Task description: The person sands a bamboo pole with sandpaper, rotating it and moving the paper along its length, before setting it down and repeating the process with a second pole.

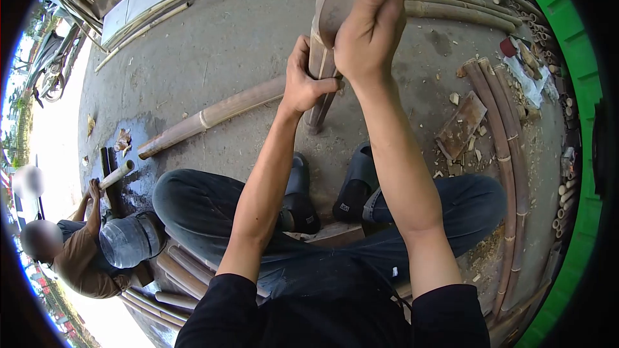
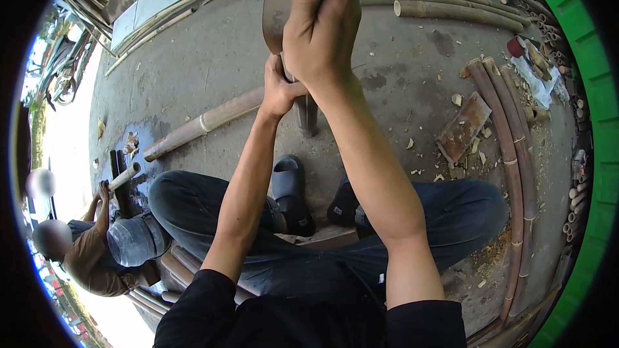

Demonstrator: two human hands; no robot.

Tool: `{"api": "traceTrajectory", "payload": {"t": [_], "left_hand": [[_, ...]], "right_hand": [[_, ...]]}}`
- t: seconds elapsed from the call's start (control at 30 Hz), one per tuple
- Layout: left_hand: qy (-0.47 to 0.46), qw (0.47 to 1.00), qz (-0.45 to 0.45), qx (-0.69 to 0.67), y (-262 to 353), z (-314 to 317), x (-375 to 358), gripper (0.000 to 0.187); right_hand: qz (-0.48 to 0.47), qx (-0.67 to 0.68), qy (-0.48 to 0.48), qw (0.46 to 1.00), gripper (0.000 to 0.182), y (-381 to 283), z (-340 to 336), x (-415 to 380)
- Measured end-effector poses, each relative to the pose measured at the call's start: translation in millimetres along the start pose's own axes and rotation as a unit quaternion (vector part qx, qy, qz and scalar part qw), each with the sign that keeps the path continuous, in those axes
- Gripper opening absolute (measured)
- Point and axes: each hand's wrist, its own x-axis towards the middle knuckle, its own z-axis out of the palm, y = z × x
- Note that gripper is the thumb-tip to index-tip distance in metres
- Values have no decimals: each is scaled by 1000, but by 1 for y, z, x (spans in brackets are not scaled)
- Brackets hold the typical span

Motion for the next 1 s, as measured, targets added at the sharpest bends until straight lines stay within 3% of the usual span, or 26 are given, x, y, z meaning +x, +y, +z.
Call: {"api": "traceTrajectory", "payload": {"t": [0.1, 0.2, 0.27, 0.33, 0.4, 0.43, 0.47, 0.53, 0.57, 0.6, 0.63, 0.67, 0.73, 0.83, 0.87, 0.93, 1.0], "left_hand": [[95, 995, 29, -17, 22, 6, -3, 61], [43, 997, 24, -58, 15, 4, -9, 60], [30, 999, -4, -27, 3, -3, -13, 51], [-24, 999, 13, -23, -4, -19, -9, 51], [-88, 993, -41, -67, -4, -41, -7, 56], [-68, 990, -25, -123, 3, -34, -7, 68], [-70, 990, -19, -122, 6, -25, -4, 68], [1, 996, 70, -60, 2, -10, -14, 80], [10, 995, 98, -30, -7, -8, -16, 92], [10, 996, 86, -31, -12, -8, -22, 92], [35, 992, 108, 60, -13, -8, -21, 95], [60, 978, 132, 151, -11, -8, -18, 98], [66, 980, 146, 122, 2, -12, -16, 87], [68, 990, 118, 28, 17, -3, -16, 57], [68, 991, 112, 29, 12, 0, -14, 57], [58, 989, 0, 135, 0, 2, -25, 61], [51, 990, 6, 130, 4, 4, -25, 53]], "right_hand": [[8, -11, 25, 1000, 49, 29, 19, -47], [-6, 42, -12, 999, 57, 31, 5, -27], [94, 139, -92, 982, 57, 6, -12, 6], [-45, 102, 16, 994, 58, 18, 9, 0], [-50, 47, 15, 998, 58, 36, 20, -50], [-61, 48, 18, 997, 58, 42, 20, -46], [-59, 75, -9, 995, 58, 49, 18, -45], [-37, 101, -39, 993, 57, 53, 7, -34], [53, 302, -113, 945, 62, 48, -4, -7], [133, 487, -174, 845, 68, 47, -13, 7], [22, 220, -243, 944, 68, 41, -22, -8], [20, 219, -242, 945, 68, 35, -18, -26], [151, 282, -154, 935, 69, 33, 0, -52], [198, 364, -152, 897, 68, 23, 3, -46], [138, 341, -106, 924, 68, 26, 0, -33], [129, 305, -164, 929, 66, -4, -16, 1], [96, 257, -146, 950, 66, 8, -6, -21]]}}
